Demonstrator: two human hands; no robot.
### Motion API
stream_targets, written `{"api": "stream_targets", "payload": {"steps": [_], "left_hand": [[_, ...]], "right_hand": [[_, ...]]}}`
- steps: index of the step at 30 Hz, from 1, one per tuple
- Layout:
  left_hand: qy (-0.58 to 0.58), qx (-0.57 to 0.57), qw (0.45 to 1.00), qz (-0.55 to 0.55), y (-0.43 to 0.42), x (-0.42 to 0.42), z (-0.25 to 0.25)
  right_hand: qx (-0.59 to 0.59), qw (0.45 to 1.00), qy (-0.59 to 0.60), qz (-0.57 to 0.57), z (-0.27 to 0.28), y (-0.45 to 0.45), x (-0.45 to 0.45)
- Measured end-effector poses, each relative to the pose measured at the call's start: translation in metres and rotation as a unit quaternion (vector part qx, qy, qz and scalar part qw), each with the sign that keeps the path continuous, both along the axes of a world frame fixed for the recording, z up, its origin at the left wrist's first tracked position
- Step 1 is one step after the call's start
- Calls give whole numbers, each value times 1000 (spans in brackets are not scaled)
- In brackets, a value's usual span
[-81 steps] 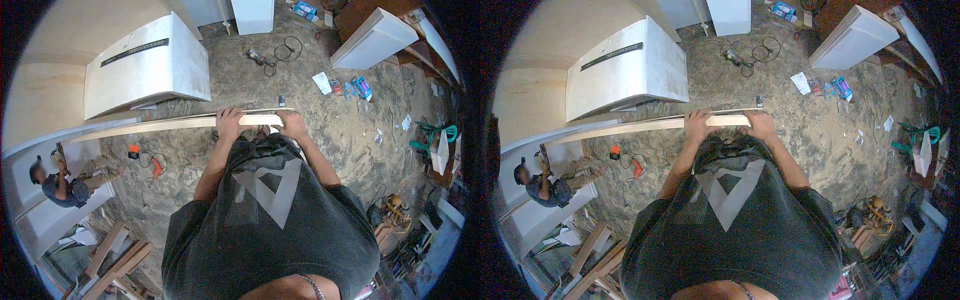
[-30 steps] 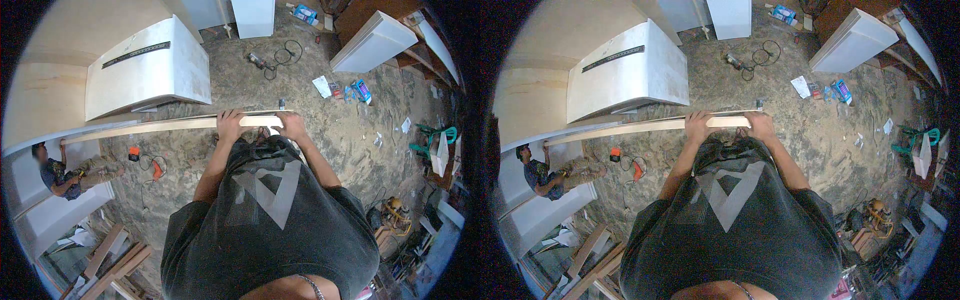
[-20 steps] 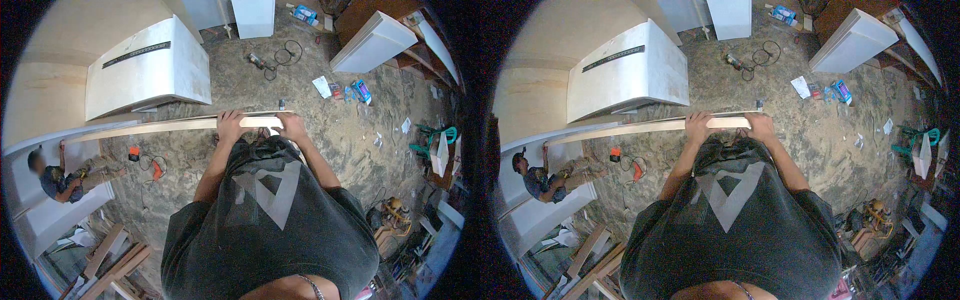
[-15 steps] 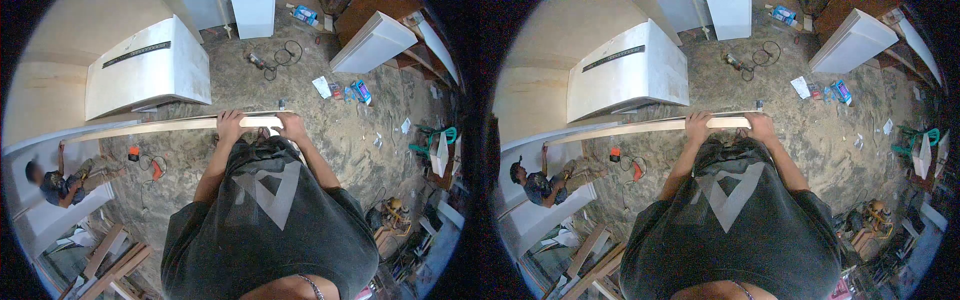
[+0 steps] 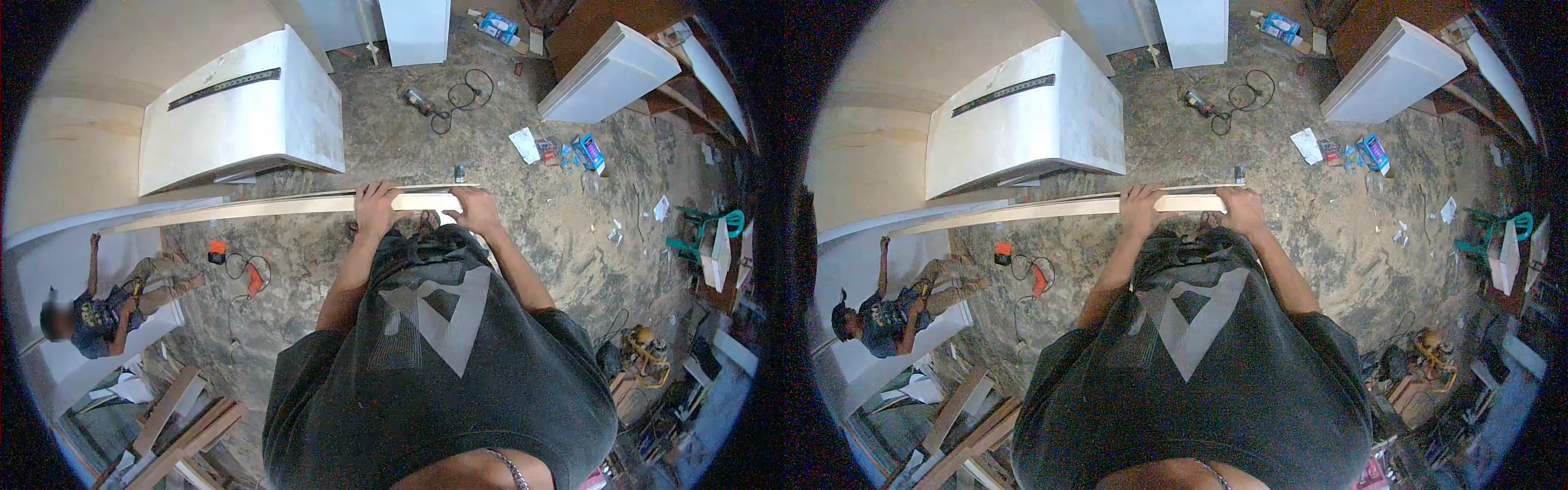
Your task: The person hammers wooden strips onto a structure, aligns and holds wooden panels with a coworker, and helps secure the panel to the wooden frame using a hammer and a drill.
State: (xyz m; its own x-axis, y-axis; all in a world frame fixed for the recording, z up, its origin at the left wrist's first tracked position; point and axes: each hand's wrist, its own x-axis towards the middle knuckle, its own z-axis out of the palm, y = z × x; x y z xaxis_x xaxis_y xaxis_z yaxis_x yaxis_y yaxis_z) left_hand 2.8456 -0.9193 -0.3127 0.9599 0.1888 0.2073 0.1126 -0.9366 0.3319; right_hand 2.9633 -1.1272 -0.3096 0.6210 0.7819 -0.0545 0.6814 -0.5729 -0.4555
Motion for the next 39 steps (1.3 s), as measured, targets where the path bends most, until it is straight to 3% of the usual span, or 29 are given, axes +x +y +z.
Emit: {"api": "stream_targets", "payload": {"steps": [9, 39], "left_hand": [[-4, -1, 1000, 8, 0, 2, 6], [-14, 3, 1000, 1, -4, -8, -3]], "right_hand": [[-37, 999, 8, -1, 3, 3, 1], [2, 1000, 27, 7, -1, -6, -5]]}}
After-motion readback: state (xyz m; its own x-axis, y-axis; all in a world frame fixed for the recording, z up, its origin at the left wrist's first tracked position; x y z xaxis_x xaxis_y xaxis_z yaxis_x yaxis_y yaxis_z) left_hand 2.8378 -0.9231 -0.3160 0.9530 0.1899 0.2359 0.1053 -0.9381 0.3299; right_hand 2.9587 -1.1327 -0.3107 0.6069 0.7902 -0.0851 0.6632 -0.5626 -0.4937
